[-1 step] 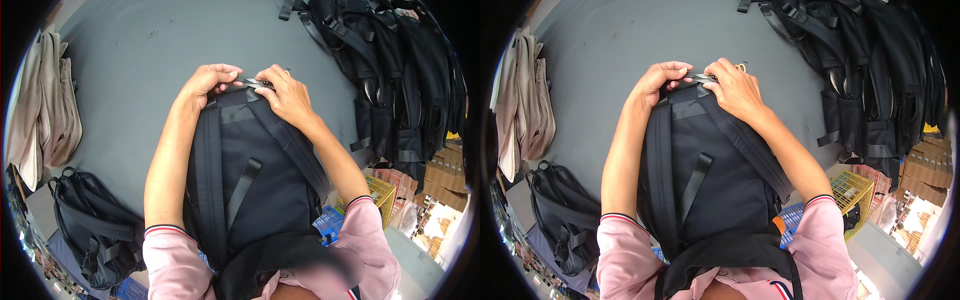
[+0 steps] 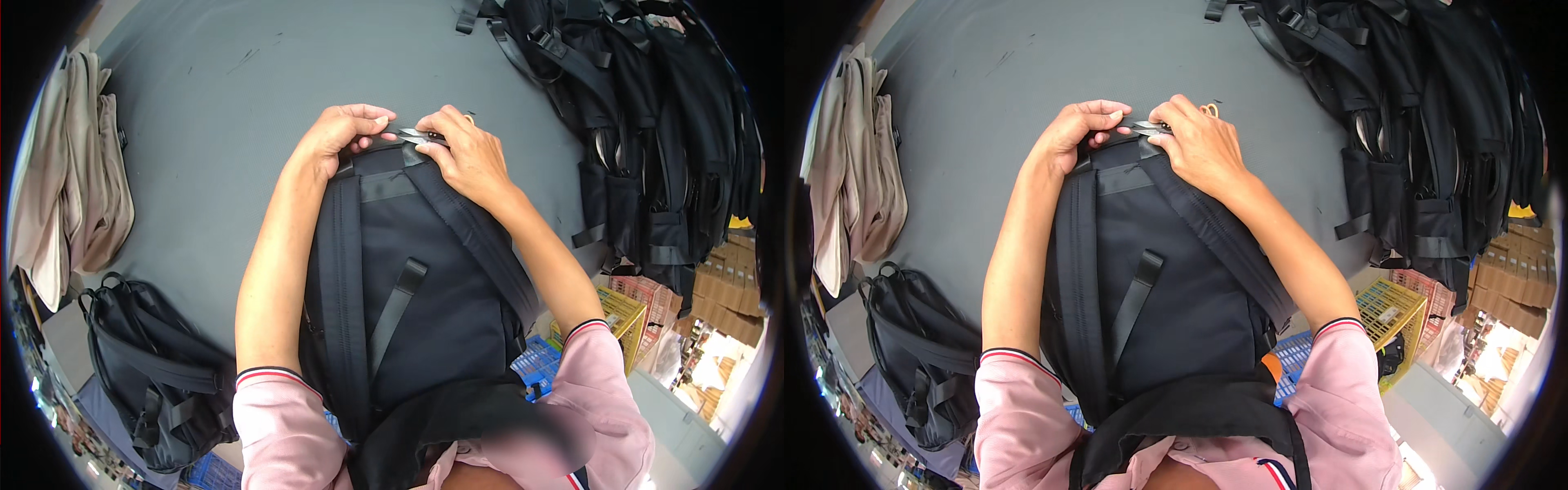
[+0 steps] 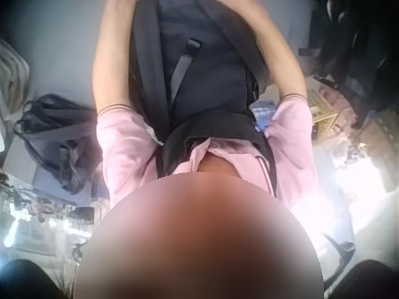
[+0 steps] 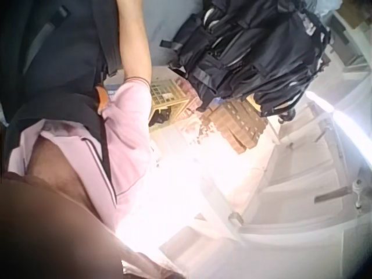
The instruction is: Trimming loose threads from backpacks using small scissors in a manufacturing facility.
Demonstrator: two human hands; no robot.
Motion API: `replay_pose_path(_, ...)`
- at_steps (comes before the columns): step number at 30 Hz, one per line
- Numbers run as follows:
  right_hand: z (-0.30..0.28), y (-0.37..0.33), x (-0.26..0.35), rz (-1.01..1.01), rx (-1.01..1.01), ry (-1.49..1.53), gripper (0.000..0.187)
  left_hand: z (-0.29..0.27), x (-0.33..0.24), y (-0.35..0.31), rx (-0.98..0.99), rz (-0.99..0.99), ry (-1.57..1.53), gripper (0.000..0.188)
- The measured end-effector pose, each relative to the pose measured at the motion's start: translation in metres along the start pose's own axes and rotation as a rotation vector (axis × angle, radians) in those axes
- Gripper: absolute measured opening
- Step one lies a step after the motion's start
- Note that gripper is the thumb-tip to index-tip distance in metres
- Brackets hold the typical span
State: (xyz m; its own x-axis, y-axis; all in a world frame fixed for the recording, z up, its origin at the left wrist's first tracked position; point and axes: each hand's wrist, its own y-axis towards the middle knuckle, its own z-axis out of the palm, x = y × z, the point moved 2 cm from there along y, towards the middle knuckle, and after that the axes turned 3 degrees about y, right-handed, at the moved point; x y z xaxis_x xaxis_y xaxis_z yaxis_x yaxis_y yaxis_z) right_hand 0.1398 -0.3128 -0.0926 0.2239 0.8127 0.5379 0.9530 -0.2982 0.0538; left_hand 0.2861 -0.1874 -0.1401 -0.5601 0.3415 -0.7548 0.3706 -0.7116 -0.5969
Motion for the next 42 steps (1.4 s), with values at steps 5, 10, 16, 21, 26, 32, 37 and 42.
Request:
replay_pose_path(5, 0.006, 0.0, -0.004, -0.038, -0.026, -0.02, 0.011, -0.002, 0.004, 0.004, -0.021, -0.021, -0.006, 0.019)
replay_pose_path(10, 0.007, -0.005, -0.014, 0.05, -0.08, 0.189, 0.014, -0.003, 0.005, 0.007, -0.015, -0.04, -0.018, 0.018)
replay_pose_path(16, 0.008, 0.001, -0.013, 0.024, -0.018, 0.1, 0.014, -0.002, 0.005, 0.005, -0.045, -0.042, 0.007, 0.02)
replay_pose_path(21, 0.006, -0.001, -0.009, 0.01, -0.071, 0.152, 0.013, -0.005, 0.008, 0.003, 0.013, 0.031, -0.021, 0.021)
replay_pose_path(26, 0.009, 0.0, -0.006, -0.038, -0.05, 0.09, 0.018, -0.01, 0.009, 0.001, 0.011, 0.026, -0.014, 0.022)
replay_pose_path(32, 0.016, 0.001, -0.017, 0.122, -0.119, 0.4, 0.021, -0.013, 0.003, -0.015, 0.239, 0.151, 0.053, 0.032)
replay_pose_path(37, 0.027, 0.008, -0.012, 0.269, 0.143, 0.561, 0.018, -0.011, 0.0, -0.017, 0.169, 0.182, 0.209, 0.03)
replay_pose_path(42, 0.032, 0.011, -0.022, 0.379, 0.259, 0.737, 0.019, 0.001, 0.002, -0.011, -0.043, 0.073, 0.182, 0.02)
